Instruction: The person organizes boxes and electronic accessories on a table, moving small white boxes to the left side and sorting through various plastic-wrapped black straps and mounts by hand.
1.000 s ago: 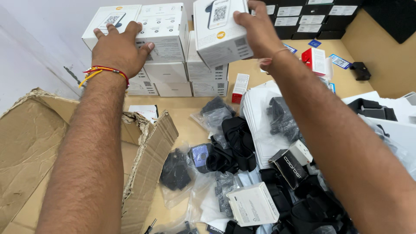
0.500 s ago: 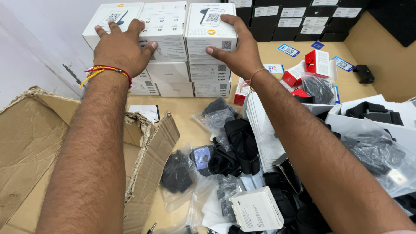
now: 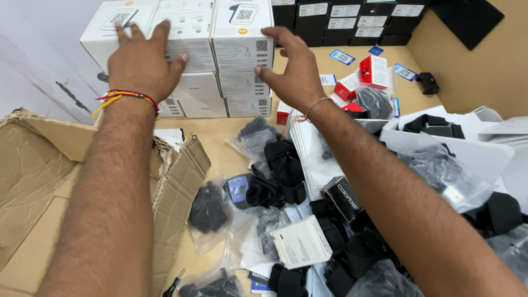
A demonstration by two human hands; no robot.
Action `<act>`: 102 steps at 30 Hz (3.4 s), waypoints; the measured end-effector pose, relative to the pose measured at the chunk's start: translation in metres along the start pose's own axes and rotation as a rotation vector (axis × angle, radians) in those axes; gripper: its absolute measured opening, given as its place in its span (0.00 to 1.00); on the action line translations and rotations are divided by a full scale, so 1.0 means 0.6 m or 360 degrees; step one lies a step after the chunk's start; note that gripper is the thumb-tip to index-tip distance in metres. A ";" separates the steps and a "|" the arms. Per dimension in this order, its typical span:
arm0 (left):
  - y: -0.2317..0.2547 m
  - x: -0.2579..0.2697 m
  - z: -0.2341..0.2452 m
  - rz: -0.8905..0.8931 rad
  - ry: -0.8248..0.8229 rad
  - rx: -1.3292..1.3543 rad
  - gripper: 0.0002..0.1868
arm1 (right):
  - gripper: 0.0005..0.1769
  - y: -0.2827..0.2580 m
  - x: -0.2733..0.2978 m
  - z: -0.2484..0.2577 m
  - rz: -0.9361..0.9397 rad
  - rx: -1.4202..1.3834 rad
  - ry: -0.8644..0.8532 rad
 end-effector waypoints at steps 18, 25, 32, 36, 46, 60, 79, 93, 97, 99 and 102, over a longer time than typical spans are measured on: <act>0.449 0.421 0.078 -0.0723 -0.0442 0.1482 0.25 | 0.41 -0.109 0.474 0.555 -0.0615 0.1318 -0.0044; 0.461 0.453 0.054 -0.0737 -0.0191 0.1247 0.22 | 0.76 0.000 0.554 0.614 -0.1207 0.1495 -0.0338; 0.462 0.486 0.033 -0.0746 -0.0051 0.1180 0.19 | 0.47 -0.067 0.589 0.567 -0.1192 0.1601 0.0356; 0.456 0.489 0.032 -0.0697 -0.0067 0.1277 0.20 | 0.27 -0.122 0.589 0.549 -0.0517 0.1574 0.0652; 0.431 0.497 0.054 -0.0421 -0.0198 0.2464 0.39 | 0.21 -0.142 0.545 0.469 -0.0446 -0.1139 0.1250; 0.260 0.451 0.078 0.0290 -0.0379 0.3065 0.48 | 0.75 -0.187 0.448 0.248 -0.0191 -0.0384 -0.0421; 0.088 0.366 0.147 0.0441 0.0689 0.2698 0.38 | 0.50 -0.181 0.003 0.050 0.0452 -0.0699 -0.0333; 0.043 0.367 0.101 0.0794 0.0843 0.2827 0.18 | 0.37 -0.152 -0.277 -0.309 -0.0224 -0.0381 -0.0802; 0.033 0.359 0.088 0.0843 0.0809 0.2900 0.17 | 0.35 -0.150 -0.270 -0.311 -0.0222 -0.0390 -0.0825; 0.032 0.361 0.082 0.0854 0.0813 0.2910 0.17 | 0.35 -0.145 -0.259 -0.306 -0.0296 -0.0371 -0.0845; 0.041 0.356 0.074 0.0850 0.0776 0.2840 0.17 | 0.34 -0.136 -0.250 -0.295 -0.0357 -0.0287 -0.0862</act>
Point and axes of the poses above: each hand's wrist, its own x-axis away from the middle knuckle, its own z-axis out of the back of the hand, y = z × x, the point moved 6 cm from there along -x, towards the middle knuckle, and after that the axes turned 1 degree about y, right-handed, at the moved point
